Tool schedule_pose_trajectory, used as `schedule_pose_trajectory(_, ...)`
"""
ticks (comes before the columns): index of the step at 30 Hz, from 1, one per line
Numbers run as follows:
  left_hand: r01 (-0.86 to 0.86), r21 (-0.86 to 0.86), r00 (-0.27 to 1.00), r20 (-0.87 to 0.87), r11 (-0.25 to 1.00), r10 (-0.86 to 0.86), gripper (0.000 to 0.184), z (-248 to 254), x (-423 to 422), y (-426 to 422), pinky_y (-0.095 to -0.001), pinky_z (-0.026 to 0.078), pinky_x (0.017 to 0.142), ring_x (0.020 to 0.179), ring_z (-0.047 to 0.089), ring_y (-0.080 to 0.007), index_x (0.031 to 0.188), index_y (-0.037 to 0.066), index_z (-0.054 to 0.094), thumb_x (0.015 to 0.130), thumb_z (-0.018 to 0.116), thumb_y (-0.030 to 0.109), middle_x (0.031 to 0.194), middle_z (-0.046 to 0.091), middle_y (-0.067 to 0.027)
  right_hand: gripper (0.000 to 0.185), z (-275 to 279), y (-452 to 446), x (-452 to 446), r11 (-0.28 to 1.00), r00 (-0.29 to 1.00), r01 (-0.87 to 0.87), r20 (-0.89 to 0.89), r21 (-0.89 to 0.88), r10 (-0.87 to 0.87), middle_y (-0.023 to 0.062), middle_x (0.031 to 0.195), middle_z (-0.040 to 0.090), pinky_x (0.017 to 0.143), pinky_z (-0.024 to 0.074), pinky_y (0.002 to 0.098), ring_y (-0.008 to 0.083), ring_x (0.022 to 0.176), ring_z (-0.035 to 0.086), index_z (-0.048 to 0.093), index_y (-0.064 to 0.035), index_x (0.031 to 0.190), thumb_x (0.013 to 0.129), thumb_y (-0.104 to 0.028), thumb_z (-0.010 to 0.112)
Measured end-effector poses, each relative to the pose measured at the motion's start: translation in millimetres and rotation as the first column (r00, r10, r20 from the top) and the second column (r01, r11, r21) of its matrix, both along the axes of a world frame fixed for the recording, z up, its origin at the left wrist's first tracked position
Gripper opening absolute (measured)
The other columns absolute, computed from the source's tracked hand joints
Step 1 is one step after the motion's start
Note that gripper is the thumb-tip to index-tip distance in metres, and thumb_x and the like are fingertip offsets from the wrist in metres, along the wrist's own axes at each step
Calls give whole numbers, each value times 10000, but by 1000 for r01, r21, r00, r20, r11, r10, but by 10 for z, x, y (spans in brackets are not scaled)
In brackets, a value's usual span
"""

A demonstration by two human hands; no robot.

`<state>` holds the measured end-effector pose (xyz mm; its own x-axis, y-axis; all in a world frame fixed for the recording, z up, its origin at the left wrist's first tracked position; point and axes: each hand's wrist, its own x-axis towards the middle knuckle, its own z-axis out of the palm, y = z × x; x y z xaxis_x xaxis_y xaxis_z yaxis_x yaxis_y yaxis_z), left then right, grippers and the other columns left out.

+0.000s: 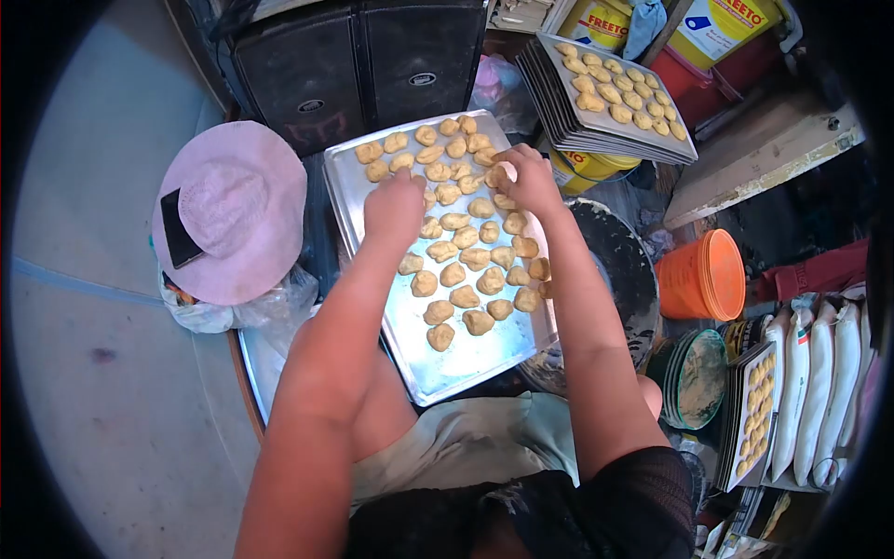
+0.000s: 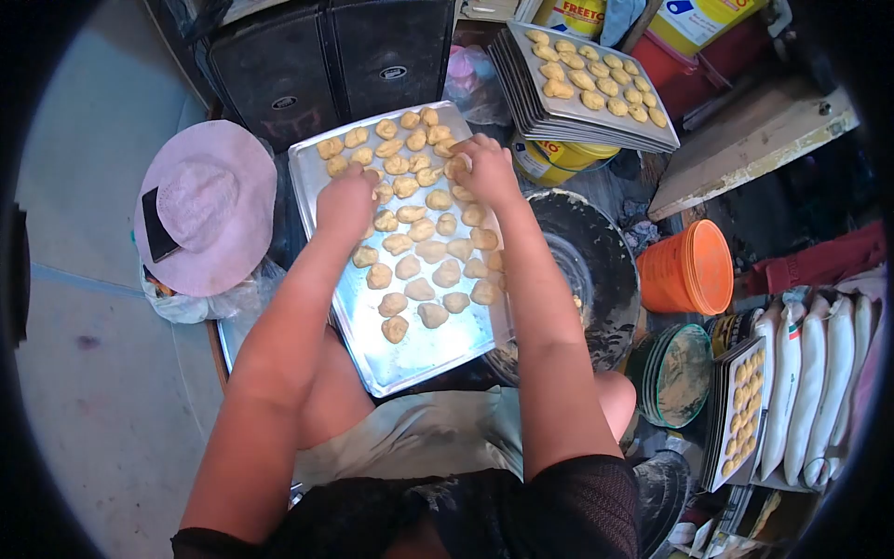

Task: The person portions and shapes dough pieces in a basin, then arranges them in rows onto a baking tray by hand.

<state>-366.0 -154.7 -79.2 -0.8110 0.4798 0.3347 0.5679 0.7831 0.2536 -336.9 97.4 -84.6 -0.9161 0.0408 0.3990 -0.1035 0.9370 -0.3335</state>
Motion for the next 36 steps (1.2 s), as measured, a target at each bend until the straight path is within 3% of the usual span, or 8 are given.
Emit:
schedule_pose_trajectory(3,16,42,999,49,999,-18,134,240,50,-93,-418,531,770,911,636,-318,882,67,669,762,667,126,952,616,-117,276,-98,40,-93,956,981,28,194,-293,30,97,968,607,791,481,384,285,936,606,686,-94,989,715,-99,718)
schedule_pose_trajectory(7,159,-80,955,265,984,-132,195,392,204,-216,-415,523,789,943,637,-317,912,60,676,741,706,149,964,632,-128,254,51,90,72,949,996,-39,66,-313,63,99,913,595,734,499,348,265,809,620,665,-52,961,712,-79,709)
schedule_pose_trajectory(11,219,-168,941,296,961,-163,182,268,277,-278,-421,529,767,908,654,-327,929,61,686,756,676,118,958,653,-136,279,-17,210,286,911,921,-10,351,-413,170,100,874,598,694,492,325,231,759,611,666,-52,962,692,-87,728)
schedule_pose_trajectory(15,146,-199,976,187,969,-108,149,48,228,-212,-429,538,729,857,671,-325,909,64,689,777,624,85,939,663,-136,273,-150,122,282,923,985,15,163,-386,52,103,888,628,714,496,335,251,782,612,685,-64,955,685,-81,723)
schedule_pose_trajectory(18,113,-164,986,143,980,-89,136,48,273,-179,-428,543,709,867,669,-308,886,72,689,792,592,85,940,655,-133,267,-42,69,363,967,975,-212,-94,-143,199,64,899,642,796,449,361,250,869,594,696,-101,949,683,-106,715)
schedule_pose_trajectory(21,178,-100,981,91,979,-170,130,74,328,-107,-423,545,696,869,662,-301,872,77,686,798,581,94,937,642,-125,240,114,-222,419,966,955,-251,180,59,237,13,912,642,852,370,380,233,949,563,708,-148,927,688,-147,703)
schedule_pose_trajectory(30,94,-41,991,102,995,-90,115,-28,231,-69,-428,538,717,886,654,-300,872,78,684,790,626,134,943,636,-118,194,82,-528,347,946,943,-318,129,63,308,-15,902,662,857,341,388,204,947,550,723,-162,926,737,-153,678)
schedule_pose_trajectory(36,169,-115,939,319,979,-125,269,376,348,-309,-430,513,782,923,643,-314,963,89,676,739,736,226,963,642,-117,179,43,-605,329,953,961,-274,65,130,268,-22,888,651,866,334,377,199,928,540,723,-169,925,752,-152,678)
